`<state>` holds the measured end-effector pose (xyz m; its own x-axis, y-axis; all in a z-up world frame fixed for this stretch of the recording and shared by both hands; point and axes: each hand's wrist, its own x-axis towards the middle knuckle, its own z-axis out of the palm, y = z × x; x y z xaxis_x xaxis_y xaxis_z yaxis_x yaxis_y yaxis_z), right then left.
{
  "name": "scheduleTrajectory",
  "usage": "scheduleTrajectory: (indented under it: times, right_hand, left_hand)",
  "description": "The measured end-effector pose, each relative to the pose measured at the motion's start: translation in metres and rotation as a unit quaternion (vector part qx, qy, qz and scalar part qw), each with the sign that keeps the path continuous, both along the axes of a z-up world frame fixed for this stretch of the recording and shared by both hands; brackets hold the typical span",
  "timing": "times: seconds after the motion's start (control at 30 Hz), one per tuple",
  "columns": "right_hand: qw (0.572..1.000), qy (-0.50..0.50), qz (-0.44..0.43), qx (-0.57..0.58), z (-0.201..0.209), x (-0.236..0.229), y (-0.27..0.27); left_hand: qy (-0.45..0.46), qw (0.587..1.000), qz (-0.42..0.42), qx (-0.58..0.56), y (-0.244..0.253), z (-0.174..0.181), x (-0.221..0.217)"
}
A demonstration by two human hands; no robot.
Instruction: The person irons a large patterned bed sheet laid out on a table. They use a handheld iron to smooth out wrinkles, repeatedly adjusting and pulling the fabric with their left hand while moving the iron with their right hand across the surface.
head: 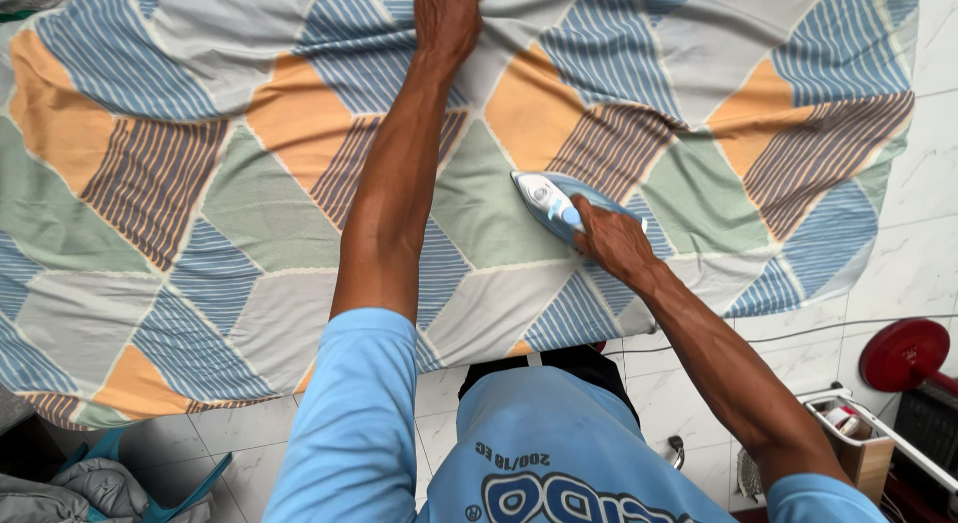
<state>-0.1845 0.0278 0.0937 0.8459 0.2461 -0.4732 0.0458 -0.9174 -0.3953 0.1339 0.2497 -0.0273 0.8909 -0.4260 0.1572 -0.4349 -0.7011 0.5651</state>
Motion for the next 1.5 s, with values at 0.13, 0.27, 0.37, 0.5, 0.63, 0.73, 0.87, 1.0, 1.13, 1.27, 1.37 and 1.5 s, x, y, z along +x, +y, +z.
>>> scheduleTrajectory:
  times: [0.13,0.27,0.37,0.5,0.63,0.73,0.87,1.0,1.13,1.27,1.37,1.5]
  right_hand:
    - [1.000,0.023,0.004,-0.017,0.006,-0.027,0.008]
    - [0.998,0.050,0.015,-0.020,0.000,-0.038,0.024]
    - [0.999,0.043,0.011,-0.010,-0.007,-0.030,0.035]
    - [1.000,0.024,0.009,0.001,-0.010,-0.001,0.042]
    - [0.998,0.043,0.050,-0.007,-0.001,0.005,0.048]
    - [0.997,0.040,0.072,-0.010,0.004,0.002,0.059]
    - [0.999,0.034,0.039,0.000,0.001,0.011,0.071]
    - [0.999,0.026,0.037,-0.003,-0.003,0.024,0.082]
    - [0.997,0.027,0.067,0.013,-0.002,0.023,0.092]
    - [0.998,0.014,0.052,0.014,-0.001,0.025,0.096]
    - [1.000,0.011,0.025,-0.011,-0.001,0.022,0.090]
    - [1.000,0.025,-0.005,-0.019,0.001,0.025,0.077]
  left_hand:
    - [0.043,0.997,-0.059,-0.002,0.026,0.020,-0.038]
    - [-0.078,0.992,-0.094,0.029,0.062,0.010,-0.092]
    - [-0.131,0.988,-0.013,0.079,0.085,-0.005,-0.126]
    - [-0.077,0.995,0.060,0.011,0.120,-0.012,-0.134]
    - [0.022,0.998,0.056,-0.003,0.138,-0.018,-0.111]
    - [0.055,0.998,0.021,-0.005,0.137,-0.026,-0.088]
    - [0.024,1.000,0.010,0.017,0.139,-0.036,-0.068]
    - [0.022,0.999,0.016,0.018,0.139,-0.036,-0.057]
    - [0.024,0.998,0.050,0.038,0.135,-0.028,-0.074]
    - [-0.007,0.995,0.102,0.005,0.137,-0.020,-0.120]
    - [0.004,0.990,0.136,0.028,0.145,-0.022,-0.185]
    - [0.177,0.970,0.129,0.108,0.180,-0.027,-0.297]
